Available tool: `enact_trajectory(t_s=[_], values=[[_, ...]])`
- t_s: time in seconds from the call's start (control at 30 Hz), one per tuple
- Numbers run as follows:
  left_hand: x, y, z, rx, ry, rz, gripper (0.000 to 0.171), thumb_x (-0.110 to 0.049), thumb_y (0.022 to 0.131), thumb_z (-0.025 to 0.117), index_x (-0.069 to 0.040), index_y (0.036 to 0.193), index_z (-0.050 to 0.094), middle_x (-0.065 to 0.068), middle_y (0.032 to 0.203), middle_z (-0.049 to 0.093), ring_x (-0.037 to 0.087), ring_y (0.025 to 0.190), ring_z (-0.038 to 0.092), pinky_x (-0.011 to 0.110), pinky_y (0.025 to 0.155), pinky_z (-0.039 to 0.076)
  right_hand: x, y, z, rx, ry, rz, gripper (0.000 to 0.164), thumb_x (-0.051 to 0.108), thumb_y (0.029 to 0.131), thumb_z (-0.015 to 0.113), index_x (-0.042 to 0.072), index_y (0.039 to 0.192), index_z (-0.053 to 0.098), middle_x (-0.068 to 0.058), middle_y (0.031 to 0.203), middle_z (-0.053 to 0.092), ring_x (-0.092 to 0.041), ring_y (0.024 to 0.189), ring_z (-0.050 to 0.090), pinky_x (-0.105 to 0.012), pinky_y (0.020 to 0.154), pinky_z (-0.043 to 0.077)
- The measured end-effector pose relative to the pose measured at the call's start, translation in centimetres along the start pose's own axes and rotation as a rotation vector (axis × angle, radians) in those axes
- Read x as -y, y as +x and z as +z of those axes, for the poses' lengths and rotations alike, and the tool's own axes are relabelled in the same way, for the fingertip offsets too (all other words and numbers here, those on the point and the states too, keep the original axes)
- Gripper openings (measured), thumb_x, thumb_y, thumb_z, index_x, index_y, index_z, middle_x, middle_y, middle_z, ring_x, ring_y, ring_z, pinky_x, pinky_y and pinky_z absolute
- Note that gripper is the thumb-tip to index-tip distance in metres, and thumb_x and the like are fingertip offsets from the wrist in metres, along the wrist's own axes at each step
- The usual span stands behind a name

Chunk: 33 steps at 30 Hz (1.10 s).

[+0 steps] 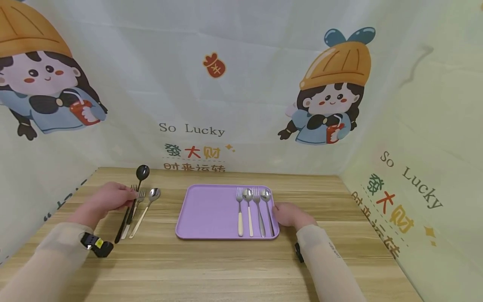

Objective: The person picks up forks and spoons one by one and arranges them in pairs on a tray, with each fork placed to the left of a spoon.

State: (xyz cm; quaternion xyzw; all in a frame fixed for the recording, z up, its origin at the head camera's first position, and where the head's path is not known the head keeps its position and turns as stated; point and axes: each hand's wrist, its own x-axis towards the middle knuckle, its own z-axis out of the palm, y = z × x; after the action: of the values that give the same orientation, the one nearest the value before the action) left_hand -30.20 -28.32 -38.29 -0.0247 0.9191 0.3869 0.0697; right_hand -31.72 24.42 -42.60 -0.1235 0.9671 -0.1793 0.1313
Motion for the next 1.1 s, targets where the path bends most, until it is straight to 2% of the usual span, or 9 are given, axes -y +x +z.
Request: enact_trajectory(t_s=[0.17, 0.3, 0.47, 0.63, 0.83, 1.1], values=[[-2.3, 0.2, 2.3, 0.019, -0.041, 0.026, 0.029, -0.018, 0.109, 0.061, -0.005, 0.085, 0.068, -0.003, 0.070, 0.061, 0.014, 0.068, 0.052, 0.033, 0.070, 0.044, 0.0, -0.1, 0.0, -0.003, -0.001, 0.005, 0.055, 0.028, 0.117, 0.034, -0.009, 0.153, 0.053, -0.033, 0.157, 0.056, -0.054, 0.150, 0.050, -0.066, 0.128, 0.037], [-3.7, 0.4, 4.1, 0.025, -0.088, 0.033, 0.023, -0.016, 0.108, 0.064, 0.000, 0.092, 0.071, -0.002, 0.075, 0.064, 0.013, 0.072, 0.056, 0.030, 0.070, 0.048, -0.1, -0.1, -0.1, -0.004, -0.012, 0.006, 0.056, 0.028, 0.117, 0.034, -0.009, 0.154, 0.052, -0.034, 0.157, 0.056, -0.054, 0.150, 0.049, -0.065, 0.128, 0.036], [-4.9, 0.7, 6.1, 0.031, -0.101, 0.067, 0.022, -0.012, 0.105, 0.066, 0.007, 0.101, 0.075, 0.002, 0.077, 0.069, 0.012, 0.073, 0.059, 0.026, 0.067, 0.050, 0.1, 0.0, -0.1, 0.006, -0.005, 0.014, 0.057, 0.029, 0.117, 0.034, -0.009, 0.156, 0.051, -0.033, 0.159, 0.054, -0.053, 0.152, 0.048, -0.065, 0.130, 0.035], [-5.7, 1.0, 7.8, 0.039, -0.100, 0.083, 0.022, -0.010, 0.103, 0.068, 0.010, 0.106, 0.077, 0.005, 0.080, 0.072, 0.013, 0.074, 0.062, 0.025, 0.067, 0.053, 0.2, -0.1, -0.2, 0.015, -0.004, 0.026, 0.057, 0.031, 0.118, 0.034, -0.007, 0.157, 0.050, -0.032, 0.161, 0.052, -0.053, 0.153, 0.046, -0.065, 0.130, 0.033], [-6.9, 0.9, 9.7, 0.063, -0.109, 0.082, 0.020, -0.010, 0.102, 0.068, 0.004, 0.088, 0.075, 0.004, 0.075, 0.068, 0.017, 0.073, 0.060, 0.028, 0.068, 0.052, 0.2, -0.1, -0.4, 0.018, -0.021, 0.033, 0.058, 0.032, 0.117, 0.034, -0.004, 0.159, 0.050, -0.030, 0.162, 0.052, -0.052, 0.154, 0.045, -0.065, 0.131, 0.033], [-8.2, 0.9, 12.5, 0.071, -0.165, 0.067, 0.019, -0.009, 0.100, 0.069, 0.002, 0.085, 0.075, 0.002, 0.072, 0.067, 0.014, 0.068, 0.056, 0.024, 0.063, 0.047, 0.1, 0.3, -0.2, 0.023, -0.022, 0.039, 0.058, 0.032, 0.117, 0.034, -0.005, 0.159, 0.049, -0.030, 0.163, 0.051, -0.052, 0.155, 0.045, -0.065, 0.131, 0.033]])
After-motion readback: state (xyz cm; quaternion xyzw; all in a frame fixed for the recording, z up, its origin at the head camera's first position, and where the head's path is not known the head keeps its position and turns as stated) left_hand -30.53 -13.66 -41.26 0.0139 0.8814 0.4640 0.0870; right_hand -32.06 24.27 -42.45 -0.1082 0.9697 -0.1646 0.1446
